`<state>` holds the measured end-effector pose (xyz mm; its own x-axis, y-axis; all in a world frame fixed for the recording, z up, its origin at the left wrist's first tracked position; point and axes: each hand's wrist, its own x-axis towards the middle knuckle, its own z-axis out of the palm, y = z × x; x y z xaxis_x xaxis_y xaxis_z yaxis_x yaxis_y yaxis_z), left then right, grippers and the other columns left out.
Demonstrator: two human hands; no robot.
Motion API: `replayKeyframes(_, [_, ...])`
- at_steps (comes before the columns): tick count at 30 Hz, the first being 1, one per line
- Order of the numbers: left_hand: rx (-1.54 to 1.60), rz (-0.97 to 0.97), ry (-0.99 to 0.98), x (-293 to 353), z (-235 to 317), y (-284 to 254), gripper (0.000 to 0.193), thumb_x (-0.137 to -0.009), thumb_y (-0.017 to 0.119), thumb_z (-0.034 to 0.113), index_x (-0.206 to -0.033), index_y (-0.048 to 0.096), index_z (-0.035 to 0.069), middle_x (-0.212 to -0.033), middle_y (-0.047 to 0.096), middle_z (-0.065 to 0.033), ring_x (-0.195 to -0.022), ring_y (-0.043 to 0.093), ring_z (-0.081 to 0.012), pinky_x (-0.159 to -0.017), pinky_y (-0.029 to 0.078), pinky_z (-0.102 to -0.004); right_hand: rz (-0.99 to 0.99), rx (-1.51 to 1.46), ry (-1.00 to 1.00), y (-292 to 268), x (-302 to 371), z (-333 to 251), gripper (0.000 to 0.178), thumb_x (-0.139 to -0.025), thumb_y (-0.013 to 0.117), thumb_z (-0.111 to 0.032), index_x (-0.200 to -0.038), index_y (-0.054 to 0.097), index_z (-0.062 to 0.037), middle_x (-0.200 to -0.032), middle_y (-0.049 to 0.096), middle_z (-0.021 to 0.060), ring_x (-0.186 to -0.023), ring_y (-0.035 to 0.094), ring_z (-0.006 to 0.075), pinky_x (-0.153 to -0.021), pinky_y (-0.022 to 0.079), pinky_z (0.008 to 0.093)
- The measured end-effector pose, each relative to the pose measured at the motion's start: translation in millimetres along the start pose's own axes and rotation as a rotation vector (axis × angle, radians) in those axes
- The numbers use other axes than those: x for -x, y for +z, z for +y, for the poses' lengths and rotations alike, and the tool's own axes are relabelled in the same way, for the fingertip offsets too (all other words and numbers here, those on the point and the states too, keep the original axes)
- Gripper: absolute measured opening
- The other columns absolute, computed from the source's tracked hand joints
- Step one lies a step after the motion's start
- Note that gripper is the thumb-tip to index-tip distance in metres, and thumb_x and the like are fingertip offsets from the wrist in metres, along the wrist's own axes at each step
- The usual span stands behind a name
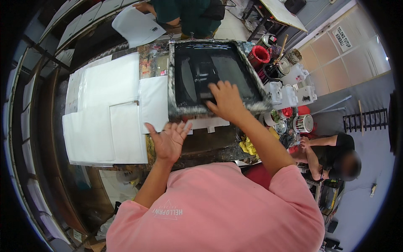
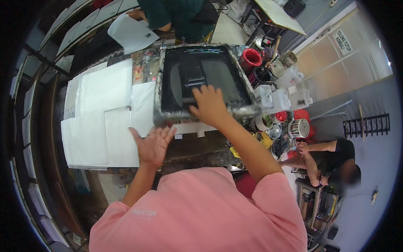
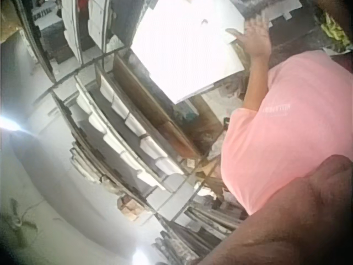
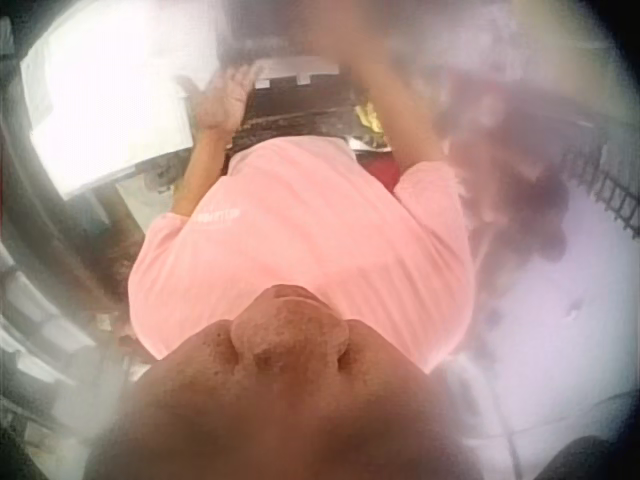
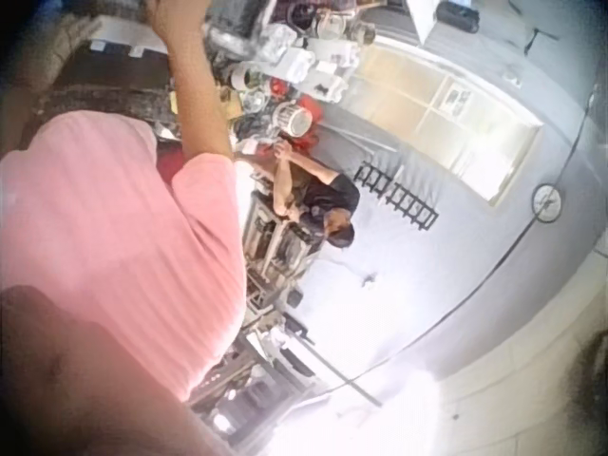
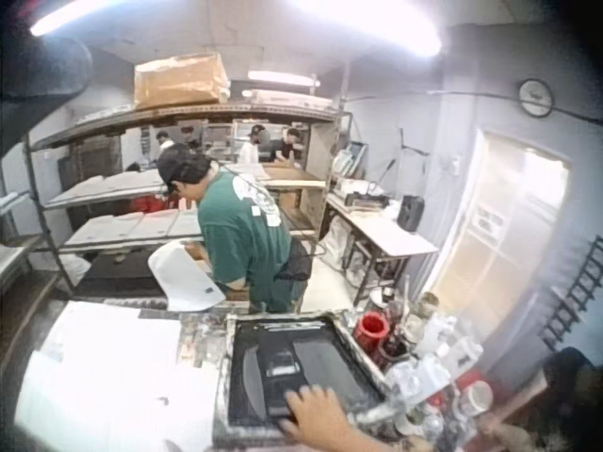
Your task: The person performs screen printing on white paper sheets. They place a sheet under a screen, pull a squeegee across the screen to apply ink, and then remove the printed sheet. This cycle repeats for multiple sheets throughout the clip.
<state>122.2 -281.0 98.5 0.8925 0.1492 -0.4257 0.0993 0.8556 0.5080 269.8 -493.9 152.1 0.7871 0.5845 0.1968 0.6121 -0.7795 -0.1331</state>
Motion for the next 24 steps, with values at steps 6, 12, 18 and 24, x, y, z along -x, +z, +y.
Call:
replayKeyframes(6, [-0.063, 0.105, -0.326, -33, -48, -105, 0.132, -0.087, 0.04, 0.099, -0.16, 0.023, -0.009, -0.15, 0.048, -0.0291, -0.14, 0.054, -0.0388, -0.121, 0.045, -0.0481, -0.106, -0.069, -0.002, 112, 66, 1, 0.046, -0.085, 0.072, -0.01, -0.131, 0.065, -0.0116, -0.124, 0.066, 0.01, -0.122, 0.059, 0.0321, -0.097, 0.044, 0.0513])
replayKeyframes(12, [-0.191, 0.31, -0.398, -45, -56, -105, 0.133, -0.088, 0.037, 0.099, -0.162, 0.021, -0.01, -0.145, 0.055, -0.027, -0.134, 0.06, -0.0372, -0.118, 0.047, -0.0465, -0.129, -0.028, 0.018, 164, 71, 5, 0.045, -0.088, 0.07, -0.01, -0.132, 0.065, -0.0131, -0.127, 0.066, 0.008, -0.123, 0.061, 0.0298, -0.101, 0.043, 0.0543])
replayKeyframes(18, [-0.269, 0.384, -0.412, -42, -53, -95, 0.135, -0.088, 0.035, 0.099, -0.166, 0.013, -0.008, -0.152, 0.049, -0.0284, -0.134, 0.059, -0.0384, -0.117, 0.046, -0.0472, -0.029, 0.061, 0.076, 195, -79, 66, 0.041, -0.091, 0.069, -0.011, -0.132, 0.066, -0.0143, -0.126, 0.067, 0.004, -0.123, 0.061, 0.0272, -0.102, 0.042, 0.0561])
replayKeyframes(24, [-0.289, 0.339, -0.385, -35, -50, -93, 0.127, -0.091, 0.035, 0.097, -0.165, 0.017, -0.005, -0.149, 0.054, -0.0261, -0.131, 0.062, -0.0361, -0.116, 0.047, -0.0469, -0.236, 0.04, 0.019, 175, -119, 94, 0.044, -0.095, 0.069, -0.015, -0.138, 0.06, -0.0155, -0.131, 0.066, 0.0061, -0.125, 0.062, 0.0297, -0.103, 0.043, 0.0612])
